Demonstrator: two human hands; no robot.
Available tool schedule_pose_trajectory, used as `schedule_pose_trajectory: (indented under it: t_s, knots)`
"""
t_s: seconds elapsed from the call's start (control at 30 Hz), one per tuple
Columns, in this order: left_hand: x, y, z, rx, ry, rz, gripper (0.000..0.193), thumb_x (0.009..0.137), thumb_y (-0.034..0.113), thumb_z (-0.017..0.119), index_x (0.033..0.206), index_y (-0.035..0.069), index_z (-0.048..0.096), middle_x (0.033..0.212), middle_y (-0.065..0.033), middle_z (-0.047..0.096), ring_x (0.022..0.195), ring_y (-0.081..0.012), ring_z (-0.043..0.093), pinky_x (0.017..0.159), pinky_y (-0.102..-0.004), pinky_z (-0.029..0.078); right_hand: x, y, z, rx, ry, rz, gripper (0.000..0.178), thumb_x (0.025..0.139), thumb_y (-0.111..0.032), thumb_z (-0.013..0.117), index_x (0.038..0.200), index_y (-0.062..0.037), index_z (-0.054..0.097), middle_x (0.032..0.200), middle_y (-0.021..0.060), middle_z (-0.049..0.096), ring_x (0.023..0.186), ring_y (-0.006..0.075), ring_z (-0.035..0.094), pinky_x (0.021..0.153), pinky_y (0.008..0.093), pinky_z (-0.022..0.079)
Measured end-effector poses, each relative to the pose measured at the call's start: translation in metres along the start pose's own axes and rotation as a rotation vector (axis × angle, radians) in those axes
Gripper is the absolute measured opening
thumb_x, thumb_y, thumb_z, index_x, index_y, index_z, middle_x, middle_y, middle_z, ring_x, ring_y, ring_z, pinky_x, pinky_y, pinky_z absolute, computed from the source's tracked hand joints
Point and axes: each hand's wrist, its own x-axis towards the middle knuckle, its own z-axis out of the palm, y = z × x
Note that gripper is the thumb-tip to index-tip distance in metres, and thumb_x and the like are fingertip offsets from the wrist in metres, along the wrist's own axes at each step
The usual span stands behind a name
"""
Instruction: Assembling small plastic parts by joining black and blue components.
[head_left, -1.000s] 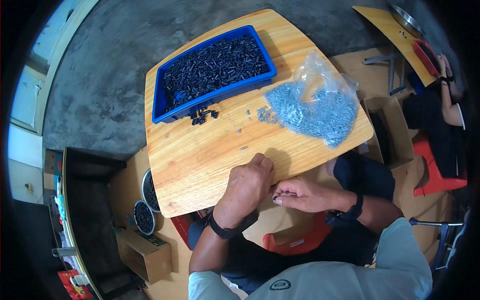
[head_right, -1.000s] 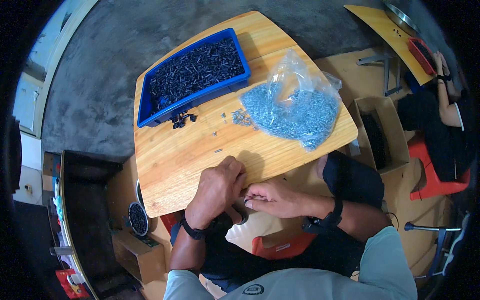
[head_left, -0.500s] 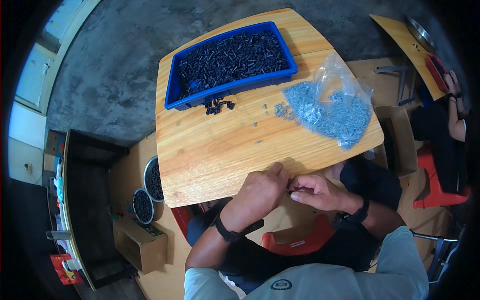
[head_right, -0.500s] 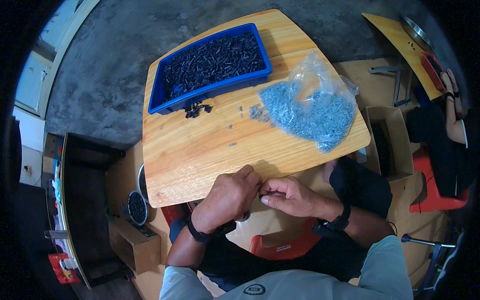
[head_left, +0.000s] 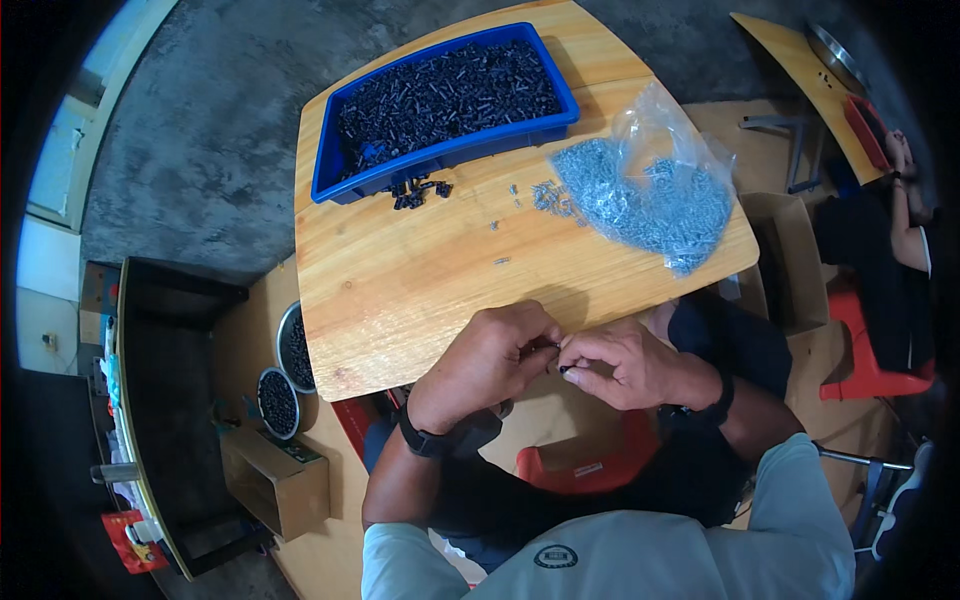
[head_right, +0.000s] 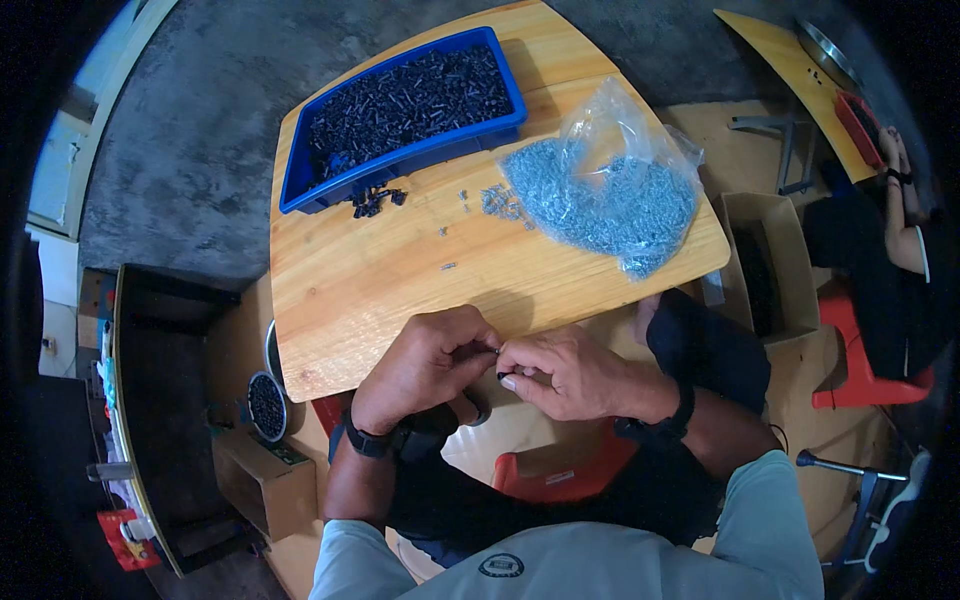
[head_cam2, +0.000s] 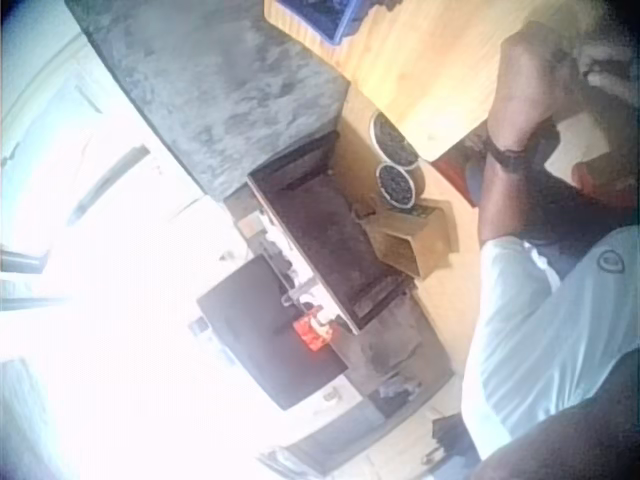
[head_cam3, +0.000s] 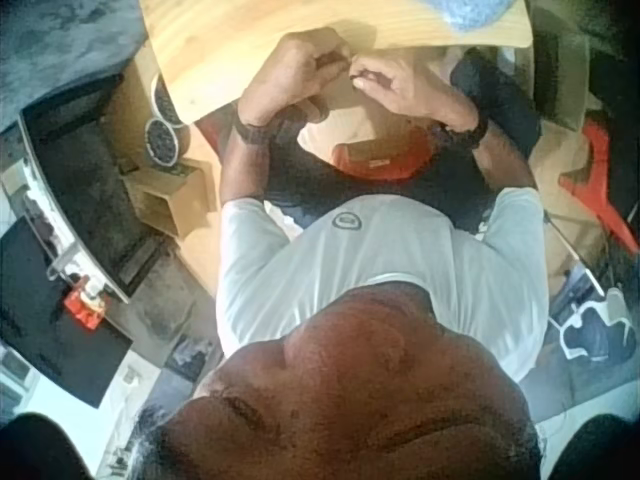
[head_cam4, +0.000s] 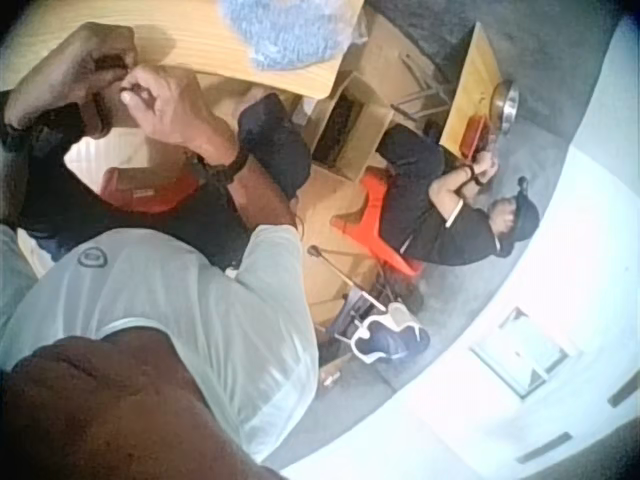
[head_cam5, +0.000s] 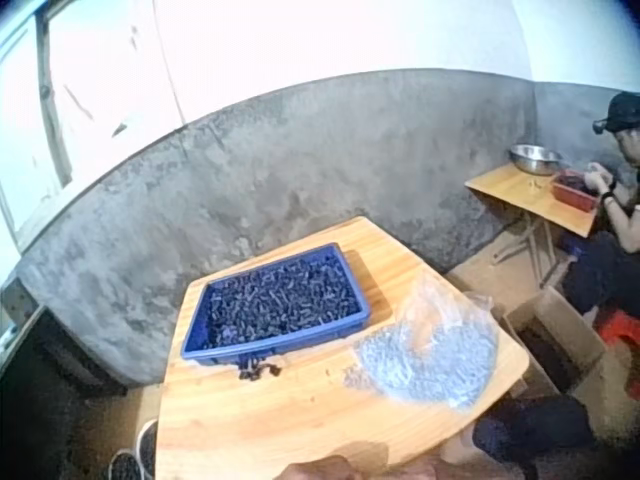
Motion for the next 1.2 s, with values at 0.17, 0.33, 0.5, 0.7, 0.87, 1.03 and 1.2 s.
schedule_pose_trajectory:
  t_s: [0.17, 0.33, 0.5, 0.7, 0.87, 1.03, 1.2]
  knots:
    - [0.001, -0.001, 0.0, 0.032, 0.082, 0.033, 0.014, 0.08, -0.007, 0.07, 0.093, -0.001, 0.068, 0.082, -0.0109, 0.066, 0.072, -0.0208, 0.066, 0.066, -0.0306, 0.052, 0.005, 0.003, -0.002, 0.002, 0.042, -0.051, 0.012, 0.088, -0.008, 0.069, 0.098, -0.0019, 0.067, 0.088, 0.0145, 0.069, 0.076, 0.0299, 0.068, 0.066, 0.0382, 0.053]
    - [0.002, -0.007, 0.006, -0.234, 0.236, 0.058, 0.007, 0.084, -0.006, 0.069, 0.089, -0.001, 0.069, 0.083, -0.0062, 0.066, 0.072, -0.0128, 0.064, 0.064, -0.0266, 0.05, 0.011, 0.0, -0.006, 0.079, 0.263, -0.087, 0.013, 0.086, -0.004, 0.073, 0.097, 0.0005, 0.07, 0.095, 0.0141, 0.071, 0.079, 0.0252, 0.069, 0.067, 0.0346, 0.054]
    - [-0.001, -0.007, 0.009, -0.466, 0.331, 0.025, 0.004, 0.086, -0.004, 0.071, 0.088, 0.0, 0.07, 0.085, -0.0026, 0.066, 0.072, -0.0055, 0.061, 0.061, -0.0215, 0.048, 0.017, -0.004, -0.009, 0.164, 0.336, -0.062, 0.011, 0.085, -0.001, 0.073, 0.096, 0.002, 0.071, 0.093, 0.0117, 0.07, 0.078, 0.0208, 0.068, 0.066, 0.0314, 0.053]
    - [-0.002, -0.004, 0.012, -0.656, 0.364, -0.126, 0.005, 0.09, -0.002, 0.071, 0.095, -0.001, 0.071, 0.083, -0.004, 0.069, 0.065, -0.0055, 0.061, 0.056, -0.0193, 0.047, 0.02, -0.001, -0.01, 0.1, 0.367, -0.084, 0.011, 0.085, 0.0, 0.073, 0.095, 0.0028, 0.071, 0.086, 0.0106, 0.069, 0.076, 0.0196, 0.068, 0.066, 0.0304, 0.053]
    - [0.001, -0.002, 0.014, -0.79, 0.354, -0.125, 0.009, 0.093, 0.0, 0.067, 0.101, -0.003, 0.068, 0.086, -0.0092, 0.073, 0.059, -0.0062, 0.061, 0.052, -0.0202, 0.05, 0.02, -0.001, -0.01, 0.151, 0.393, -0.014, 0.012, 0.086, -0.001, 0.073, 0.097, 0.0026, 0.072, 0.086, 0.0112, 0.069, 0.076, 0.0194, 0.068, 0.065, 0.0301, 0.052]
    - [0.003, -0.01, 0.02, -0.798, 0.368, -0.112, 0.009, 0.095, 0.003, 0.067, 0.102, -0.003, 0.068, 0.081, -0.0067, 0.071, 0.057, -0.006, 0.061, 0.049, -0.0189, 0.047, 0.022, 0.0, -0.011, 0.137, 0.396, -0.031, 0.011, 0.087, -0.002, 0.072, 0.097, 0.0028, 0.072, 0.086, 0.0113, 0.069, 0.076, 0.0192, 0.068, 0.065, 0.0303, 0.052]
    - [0.003, -0.011, 0.022, -0.737, 0.38, -0.15, 0.011, 0.095, 0.007, 0.07, 0.102, -0.001, 0.069, 0.075, -0.0038, 0.069, 0.057, -0.005, 0.06, 0.047, -0.0175, 0.042, 0.021, 0.002, -0.011, 0.132, 0.393, -0.041, 0.012, 0.087, -0.002, 0.073, 0.097, 0.0029, 0.071, 0.085, 0.0111, 0.069, 0.077, 0.0197, 0.068, 0.065, 0.0308, 0.052]
